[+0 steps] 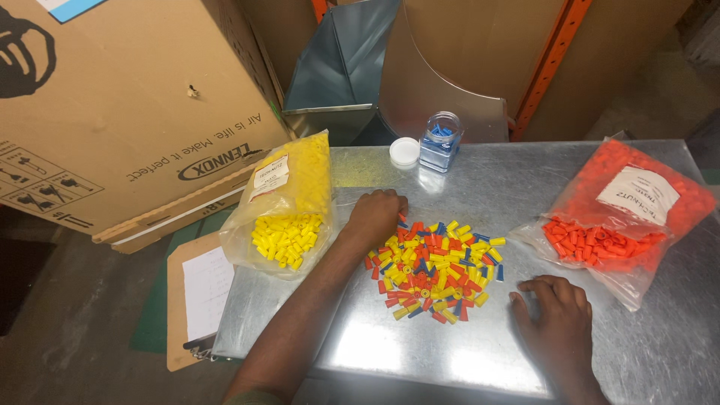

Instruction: The person sorts small plastic connectors by color on a metal table. They pick up individual pieces from a mixed pile and place them into separate clear bags labeled by color.

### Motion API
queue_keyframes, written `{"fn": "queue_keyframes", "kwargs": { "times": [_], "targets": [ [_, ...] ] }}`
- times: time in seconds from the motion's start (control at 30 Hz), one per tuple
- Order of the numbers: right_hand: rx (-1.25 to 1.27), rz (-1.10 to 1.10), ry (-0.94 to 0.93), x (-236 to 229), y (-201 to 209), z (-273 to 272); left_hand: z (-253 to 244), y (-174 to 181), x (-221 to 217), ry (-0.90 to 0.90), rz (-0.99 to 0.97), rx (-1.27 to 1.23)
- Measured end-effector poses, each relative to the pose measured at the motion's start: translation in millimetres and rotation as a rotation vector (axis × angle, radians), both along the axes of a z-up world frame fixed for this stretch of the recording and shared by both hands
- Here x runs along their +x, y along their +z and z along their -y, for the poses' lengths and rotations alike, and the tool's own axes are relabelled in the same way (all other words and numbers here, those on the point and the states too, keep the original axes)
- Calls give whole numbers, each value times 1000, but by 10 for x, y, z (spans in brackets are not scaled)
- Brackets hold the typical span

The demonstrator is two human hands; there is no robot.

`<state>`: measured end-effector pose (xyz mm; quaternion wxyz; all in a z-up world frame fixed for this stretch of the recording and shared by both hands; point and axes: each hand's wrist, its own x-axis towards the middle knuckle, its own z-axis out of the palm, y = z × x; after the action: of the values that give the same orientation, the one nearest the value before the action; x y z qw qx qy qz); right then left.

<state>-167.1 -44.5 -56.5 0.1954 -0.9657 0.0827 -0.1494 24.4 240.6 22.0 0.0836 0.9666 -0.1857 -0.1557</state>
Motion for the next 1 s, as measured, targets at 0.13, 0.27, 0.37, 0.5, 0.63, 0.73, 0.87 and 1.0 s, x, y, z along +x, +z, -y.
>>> {"fn": "queue_keyframes", "kwargs": {
  "times": [0.13,0.27,0.37,0.5,0.63,0.73,0.87,1.0],
  "targets": [
    [-26,42,-1,8,-31,6,23,16,-60,6,58,-24],
    [-31,37,0,17,-25,11,87,172,-220,437,-216,-819],
    [-19,35,4,7,-14,4,119,210,-323,614,-496,-1274],
    [-19,50,21,12,-69,30,239,286,-397,546,-576,-1410],
    [-18,89,1,45,-17,8,713,59,-442,400,-566,-1428],
    [-2,149,27,30,-23,28,1246,-23,-549,292,-554,-1279],
    [30,52,30,53,10,53,1964,-88,-513,296,-451,-940],
    [66,11,33,61,6,55,2476,-173,-396,539,-684,-1224]
  ]
}}
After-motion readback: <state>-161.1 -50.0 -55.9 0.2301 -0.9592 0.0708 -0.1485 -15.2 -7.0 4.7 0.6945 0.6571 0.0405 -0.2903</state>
